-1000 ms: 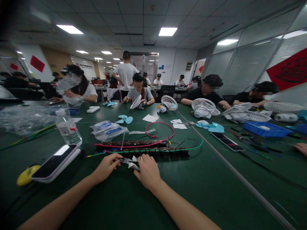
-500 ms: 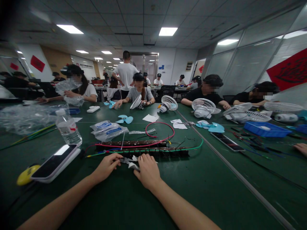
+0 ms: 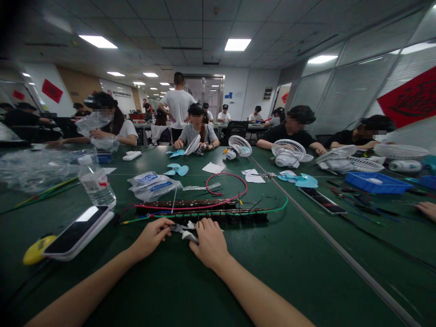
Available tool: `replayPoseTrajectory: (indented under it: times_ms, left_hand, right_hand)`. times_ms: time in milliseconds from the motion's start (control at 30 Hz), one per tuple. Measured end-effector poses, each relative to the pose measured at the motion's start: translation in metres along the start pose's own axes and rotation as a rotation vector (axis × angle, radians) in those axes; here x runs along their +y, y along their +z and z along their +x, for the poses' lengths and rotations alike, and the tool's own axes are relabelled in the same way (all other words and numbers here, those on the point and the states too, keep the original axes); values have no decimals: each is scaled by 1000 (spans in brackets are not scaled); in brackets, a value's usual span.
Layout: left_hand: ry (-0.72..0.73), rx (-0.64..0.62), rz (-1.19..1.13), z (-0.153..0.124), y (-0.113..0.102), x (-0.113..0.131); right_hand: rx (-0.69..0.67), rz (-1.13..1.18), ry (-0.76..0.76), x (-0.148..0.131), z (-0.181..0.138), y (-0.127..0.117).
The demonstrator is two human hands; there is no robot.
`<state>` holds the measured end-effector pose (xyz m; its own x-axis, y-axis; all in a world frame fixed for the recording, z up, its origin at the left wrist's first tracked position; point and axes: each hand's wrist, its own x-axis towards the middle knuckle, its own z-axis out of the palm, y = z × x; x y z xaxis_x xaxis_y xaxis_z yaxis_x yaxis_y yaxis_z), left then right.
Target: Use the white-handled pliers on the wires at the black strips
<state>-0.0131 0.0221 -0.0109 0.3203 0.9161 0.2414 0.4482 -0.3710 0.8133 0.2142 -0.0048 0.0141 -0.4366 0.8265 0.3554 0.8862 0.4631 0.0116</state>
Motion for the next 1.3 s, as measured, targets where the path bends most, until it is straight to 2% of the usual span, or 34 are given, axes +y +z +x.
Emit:
replayPoseTrajectory:
  times_ms: [367,500,833,1300]
  left_hand:
    - [-4,-4,-1,1,0,1]
    - [-11,0,-7,0,-1,6]
    - [17,27,-56,2,1,10]
    - [-6,27,-59,1,-1,15]
  right_hand:
    - [-27,43,23,0,0,4]
    - [11,83,38,1,-2,7]
    - [-17,58,51,0,0,0]
    - [18,18,65,1,-2,5]
